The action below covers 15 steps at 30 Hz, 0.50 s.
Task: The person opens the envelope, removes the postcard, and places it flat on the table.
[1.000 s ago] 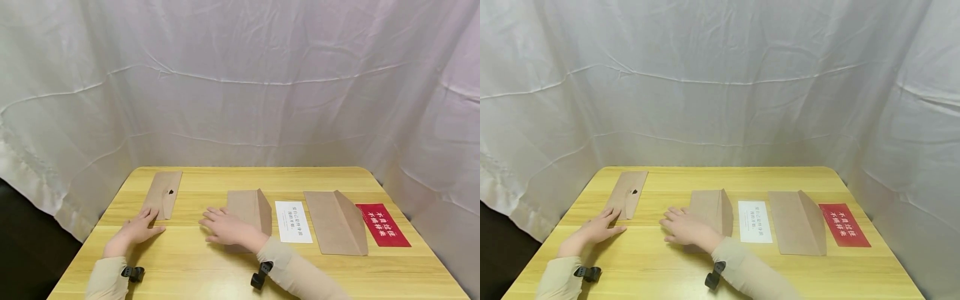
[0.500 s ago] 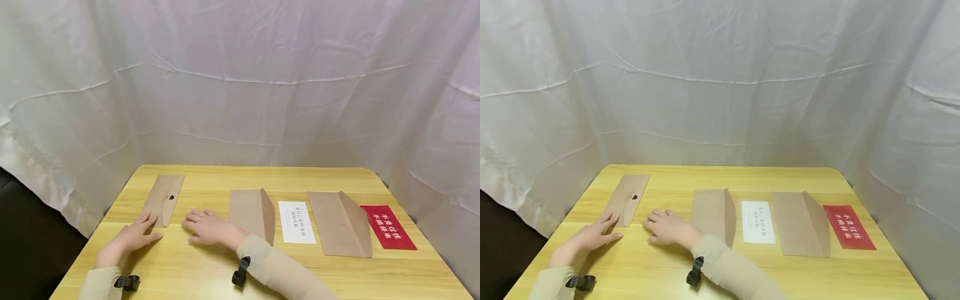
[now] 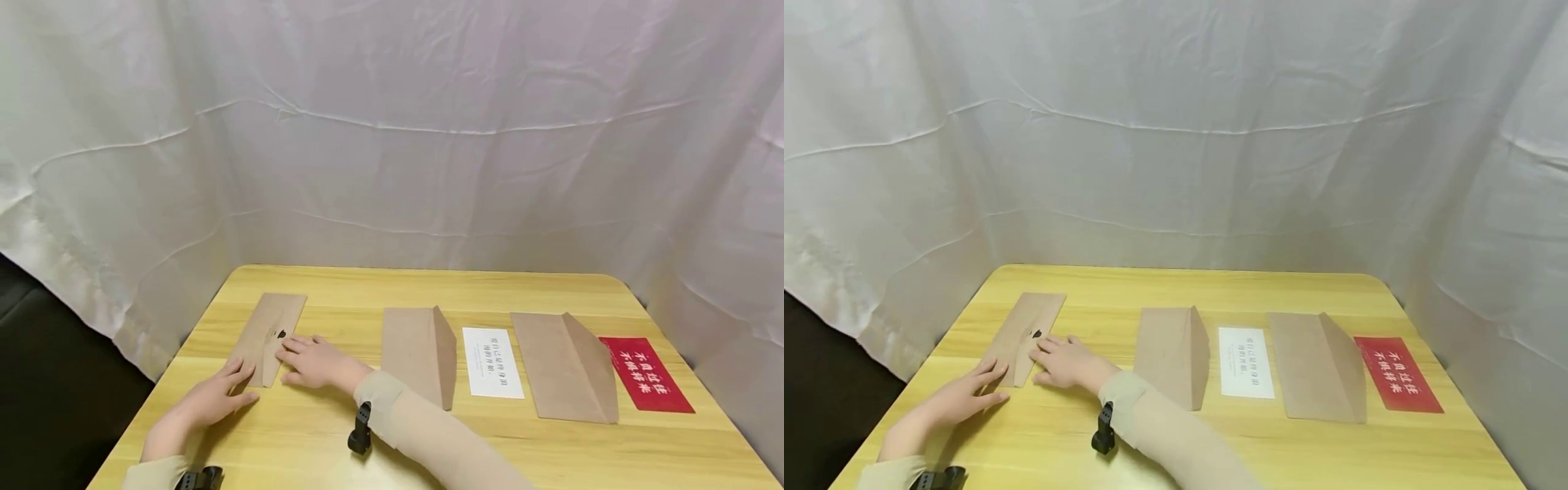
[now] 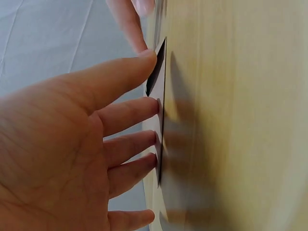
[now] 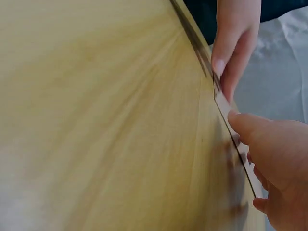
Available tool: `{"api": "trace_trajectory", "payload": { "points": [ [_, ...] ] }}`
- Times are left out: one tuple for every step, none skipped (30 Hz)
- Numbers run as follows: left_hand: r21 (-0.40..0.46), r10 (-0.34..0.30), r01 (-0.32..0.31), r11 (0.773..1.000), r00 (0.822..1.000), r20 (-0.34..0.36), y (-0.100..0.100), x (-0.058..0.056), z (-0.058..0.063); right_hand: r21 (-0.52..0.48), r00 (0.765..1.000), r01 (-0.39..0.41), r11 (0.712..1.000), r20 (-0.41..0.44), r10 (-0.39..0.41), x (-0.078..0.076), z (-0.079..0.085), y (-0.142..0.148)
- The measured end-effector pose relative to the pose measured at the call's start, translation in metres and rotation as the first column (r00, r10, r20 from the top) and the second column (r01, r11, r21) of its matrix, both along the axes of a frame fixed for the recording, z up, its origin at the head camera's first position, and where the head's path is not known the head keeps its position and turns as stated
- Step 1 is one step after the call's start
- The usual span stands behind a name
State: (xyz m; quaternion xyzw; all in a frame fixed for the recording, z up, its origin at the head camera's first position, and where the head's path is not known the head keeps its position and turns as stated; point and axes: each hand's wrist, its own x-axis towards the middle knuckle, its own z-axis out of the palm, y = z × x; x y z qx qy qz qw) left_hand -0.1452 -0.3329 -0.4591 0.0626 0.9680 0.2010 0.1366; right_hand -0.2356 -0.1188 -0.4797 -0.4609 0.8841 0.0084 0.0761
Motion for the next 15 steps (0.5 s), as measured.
{"api": "trace_trajectory", "payload": {
  "points": [
    [0.005, 0.002, -0.002, 1.000, 1.000, 0.004, 0.000, 0.002, 0.000, 0.004, 1.000, 0.010, 1.000, 0.004, -0.010, -0.002, -0.001, -0.002],
    [0.005, 0.004, -0.004, 1.000, 1.000, 0.007, -0.001, 0.005, 0.001, 0.006, 1.000, 0.017, 1.000, 0.007, -0.017, -0.004, -0.003, -0.005],
    [0.004, 0.006, -0.006, 1.000, 1.000, 0.010, -0.001, 0.007, 0.001, 0.008, 1.000, 0.024, 1.000, 0.009, -0.024, -0.006, -0.004, -0.007],
    [0.004, 0.012, -0.012, 1.000, 1.000, 0.016, -0.001, 0.010, 0.001, 0.009, 1.000, 0.029, 1.000, 0.011, -0.029, -0.008, -0.005, -0.009],
    [0.001, 0.015, -0.016, 1.000, 1.000, 0.019, -0.001, 0.012, 0.002, 0.008, 0.999, 0.031, 0.999, 0.009, -0.032, -0.010, -0.005, -0.012],
    [0.000, 0.020, -0.020, 1.000, 1.000, 0.020, 0.000, 0.014, 0.003, 0.004, 0.999, 0.033, 0.999, 0.007, -0.033, -0.011, -0.005, -0.014],
    [-0.004, 0.024, -0.024, 1.000, 1.000, 0.020, 0.000, 0.015, 0.003, 0.005, 0.999, 0.032, 0.999, 0.001, -0.032, -0.013, -0.005, -0.016],
    [-0.011, 0.024, -0.024, 1.000, 1.000, 0.013, 0.000, 0.017, 0.004, 0.003, 0.999, 0.032, 0.999, -0.002, -0.032, -0.014, -0.005, -0.019],
    [-0.017, 0.023, -0.023, 1.000, 1.000, 0.007, 0.001, 0.018, 0.004, 0.003, 0.999, 0.031, 1.000, -0.006, -0.031, -0.016, -0.004, -0.021],
    [-0.021, 0.023, -0.023, 1.000, 1.000, 0.001, 0.001, 0.019, 0.005, 0.002, 0.999, 0.031, 1.000, -0.012, -0.031, -0.017, -0.004, -0.023],
    [-0.023, 0.023, -0.023, 0.999, 1.000, -0.005, 0.001, 0.020, 0.005, 0.004, 0.999, 0.032, 0.999, -0.014, -0.032, -0.019, -0.004, -0.025],
    [-0.023, 0.026, -0.026, 0.999, 1.000, -0.008, 0.001, 0.021, 0.006, 0.006, 0.999, 0.033, 0.999, -0.016, -0.033, -0.019, -0.003, -0.027],
    [-0.022, 0.025, -0.026, 0.999, 1.000, -0.011, 0.001, 0.022, 0.007, 0.009, 0.999, 0.033, 0.999, -0.018, -0.033, -0.020, -0.003, -0.029],
    [-0.020, 0.027, -0.028, 0.999, 1.000, -0.013, 0.001, 0.024, 0.007, 0.010, 0.999, 0.033, 0.999, -0.020, -0.033, -0.021, -0.003, -0.031],
    [-0.014, 0.034, -0.034, 0.999, 0.999, -0.012, 0.000, 0.025, 0.007, 0.013, 0.999, 0.032, 0.999, -0.023, -0.032, -0.021, -0.003, -0.033]
  ]
}}
